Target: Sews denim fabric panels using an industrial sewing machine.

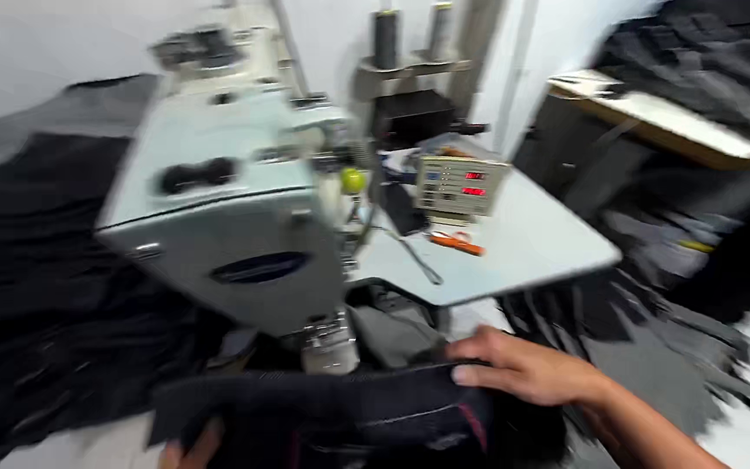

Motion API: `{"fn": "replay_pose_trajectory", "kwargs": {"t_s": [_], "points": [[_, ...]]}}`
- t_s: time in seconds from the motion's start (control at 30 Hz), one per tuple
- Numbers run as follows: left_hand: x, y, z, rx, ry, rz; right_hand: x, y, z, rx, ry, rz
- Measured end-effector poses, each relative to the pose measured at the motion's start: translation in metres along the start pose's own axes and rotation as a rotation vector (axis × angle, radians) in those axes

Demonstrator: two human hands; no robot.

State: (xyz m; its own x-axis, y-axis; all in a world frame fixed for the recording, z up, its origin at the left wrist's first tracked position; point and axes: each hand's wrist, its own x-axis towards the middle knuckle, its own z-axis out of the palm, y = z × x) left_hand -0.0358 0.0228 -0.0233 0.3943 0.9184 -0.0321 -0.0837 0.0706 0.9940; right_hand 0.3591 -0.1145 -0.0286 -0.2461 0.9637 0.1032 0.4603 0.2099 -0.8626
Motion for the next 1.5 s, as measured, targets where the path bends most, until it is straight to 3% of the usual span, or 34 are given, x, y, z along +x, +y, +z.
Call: {"fn": "replay_pose_trajectory", "kwargs": {"t_s": [0.1, 0.2, 0.3, 0.37, 0.47, 0.53, 0.6, 0.67, 0.77, 0.87, 1.1, 1.2, 1.37, 1.43, 1.5], "points": [[0.026, -0.004, 0.027, -0.076, 0.177, -0.305, 0.019, 0.021, 0.005, 0.332, 0.152, 0.437], [0.086, -0.015, 0.063, -0.094, 0.278, -0.339, 0.062, 0.041, -0.010, 0.306, 0.429, 0.597], [0.135, -0.043, 0.083, -0.126, 0.217, -0.238, 0.100, 0.055, -0.031, -0.166, 0.620, 0.463], [0.121, -0.045, 0.083, -0.066, 0.166, -0.260, 0.088, 0.069, -0.031, -0.278, 0.496, 0.424], [0.069, -0.036, 0.063, -0.086, 0.004, -0.323, 0.047, 0.086, 0.000, -0.244, 0.123, 0.369], [0.043, -0.037, 0.044, -0.257, -0.140, -0.366, 0.025, 0.087, 0.024, -0.436, 0.192, 0.209], [0.033, -0.038, 0.032, -0.367, -0.217, -0.429, 0.020, 0.063, 0.030, -0.686, 0.407, 0.046], [0.033, -0.037, 0.029, -0.405, -0.213, -0.494, 0.025, 0.017, 0.029, -0.716, 0.475, -0.112], [0.037, -0.034, 0.031, -0.388, -0.219, -0.544, 0.031, -0.035, 0.058, -0.637, 0.215, -0.341], [0.039, -0.038, 0.027, -0.409, -0.327, -0.492, 0.043, -0.036, 0.085, -0.776, 0.032, -0.477], [0.037, -0.048, 0.020, -0.456, -0.458, -0.431, 0.083, -0.028, 0.057, -0.974, 0.573, -0.435], [0.038, -0.048, 0.020, -0.451, -0.463, -0.415, 0.097, -0.033, 0.058, -0.813, 0.545, -0.439], [0.039, -0.049, 0.019, -0.447, -0.476, -0.437, 0.101, -0.047, 0.069, -0.033, 0.367, -0.009], [0.040, -0.049, 0.017, -0.406, -0.492, -0.419, 0.102, -0.038, 0.067, -0.028, 0.379, 0.018], [0.041, -0.043, 0.014, -0.122, -0.471, -0.343, 0.103, -0.029, 0.066, -0.207, 0.442, -0.067]]}}
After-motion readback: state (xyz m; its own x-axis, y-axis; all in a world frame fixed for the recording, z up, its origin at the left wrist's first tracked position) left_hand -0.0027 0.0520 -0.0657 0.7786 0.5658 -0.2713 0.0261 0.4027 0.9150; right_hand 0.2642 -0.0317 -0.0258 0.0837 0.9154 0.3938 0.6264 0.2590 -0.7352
